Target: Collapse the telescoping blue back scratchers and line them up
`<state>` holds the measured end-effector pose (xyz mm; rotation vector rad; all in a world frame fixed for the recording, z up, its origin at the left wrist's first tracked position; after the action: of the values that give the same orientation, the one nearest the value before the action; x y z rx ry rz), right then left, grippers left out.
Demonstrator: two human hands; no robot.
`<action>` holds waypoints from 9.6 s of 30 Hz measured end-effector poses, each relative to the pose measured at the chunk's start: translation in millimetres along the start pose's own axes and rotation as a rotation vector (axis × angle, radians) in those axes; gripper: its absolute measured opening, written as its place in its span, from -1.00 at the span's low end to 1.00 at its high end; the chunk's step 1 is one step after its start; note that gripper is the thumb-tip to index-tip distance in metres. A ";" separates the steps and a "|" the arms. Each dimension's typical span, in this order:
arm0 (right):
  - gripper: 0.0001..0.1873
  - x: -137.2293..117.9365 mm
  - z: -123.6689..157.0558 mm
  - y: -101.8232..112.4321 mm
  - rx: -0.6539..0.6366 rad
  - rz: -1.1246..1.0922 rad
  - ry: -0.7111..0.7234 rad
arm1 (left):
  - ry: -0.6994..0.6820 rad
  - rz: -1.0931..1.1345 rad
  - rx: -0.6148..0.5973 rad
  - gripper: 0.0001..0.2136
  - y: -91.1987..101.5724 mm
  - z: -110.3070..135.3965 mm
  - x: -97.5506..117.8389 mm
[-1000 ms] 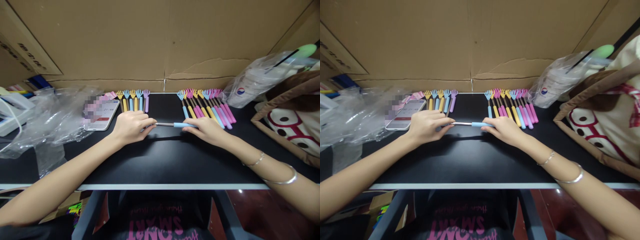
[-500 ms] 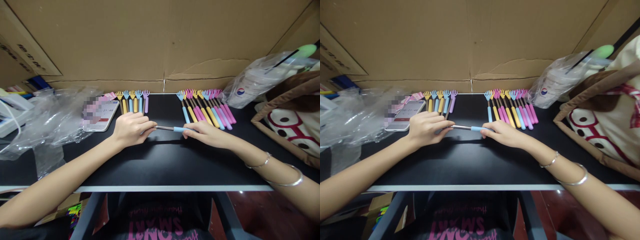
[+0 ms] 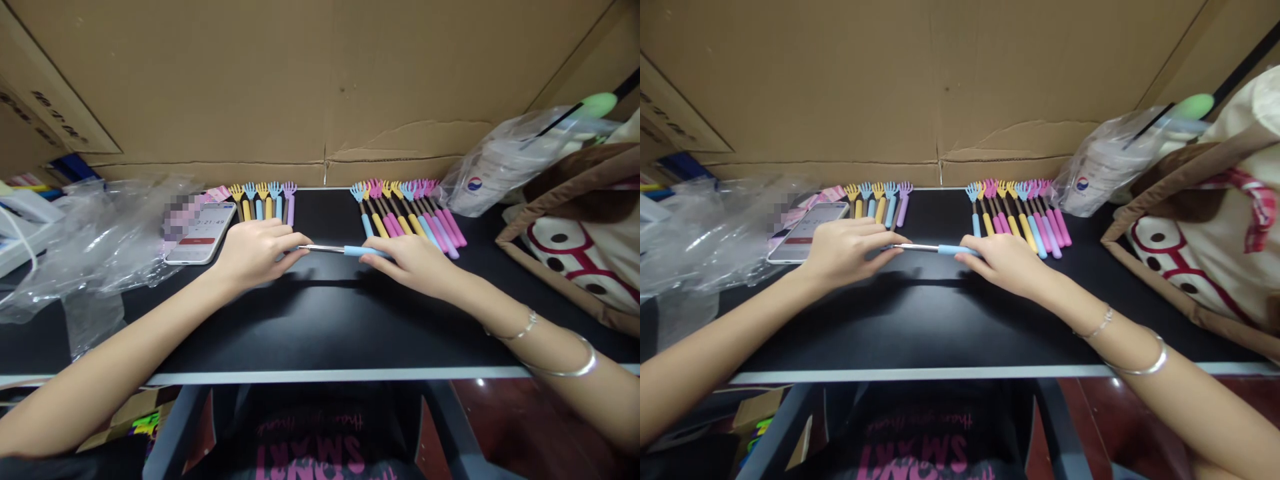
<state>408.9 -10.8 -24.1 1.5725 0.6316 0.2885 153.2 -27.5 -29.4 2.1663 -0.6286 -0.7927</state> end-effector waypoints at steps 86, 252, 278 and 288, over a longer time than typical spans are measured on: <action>-0.71 24.3 -7.6 10.3 -0.241 -1.044 -0.162 | 0.466 0.719 -0.067 -0.75 -1.3 -3.1 -6.6; -0.66 35.8 -3.6 30.2 -0.079 -0.095 0.027 | 0.185 0.134 -0.234 -0.71 -7.3 0.0 -7.2; -0.74 29.5 -2.3 -0.3 0.084 0.127 0.081 | 0.219 0.227 -0.178 -0.72 -7.0 3.8 -8.0; -0.71 28.6 -1.8 1.5 0.160 0.178 0.104 | 0.283 0.306 -0.145 -0.76 -5.9 2.1 -3.4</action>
<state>431.5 6.5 -27.7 1.7800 0.6077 0.4645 150.5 -22.7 -33.8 1.9409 -0.7086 -0.3498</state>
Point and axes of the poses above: each hand's wrist, its own z-axis away from the middle knuckle, its own y-axis out of the back of the hand, x = y × z, the point moved 1 cm from there along -z, towards the middle knuckle, and after that the axes turned 7 degrees about -y, right-handed, at the moved point
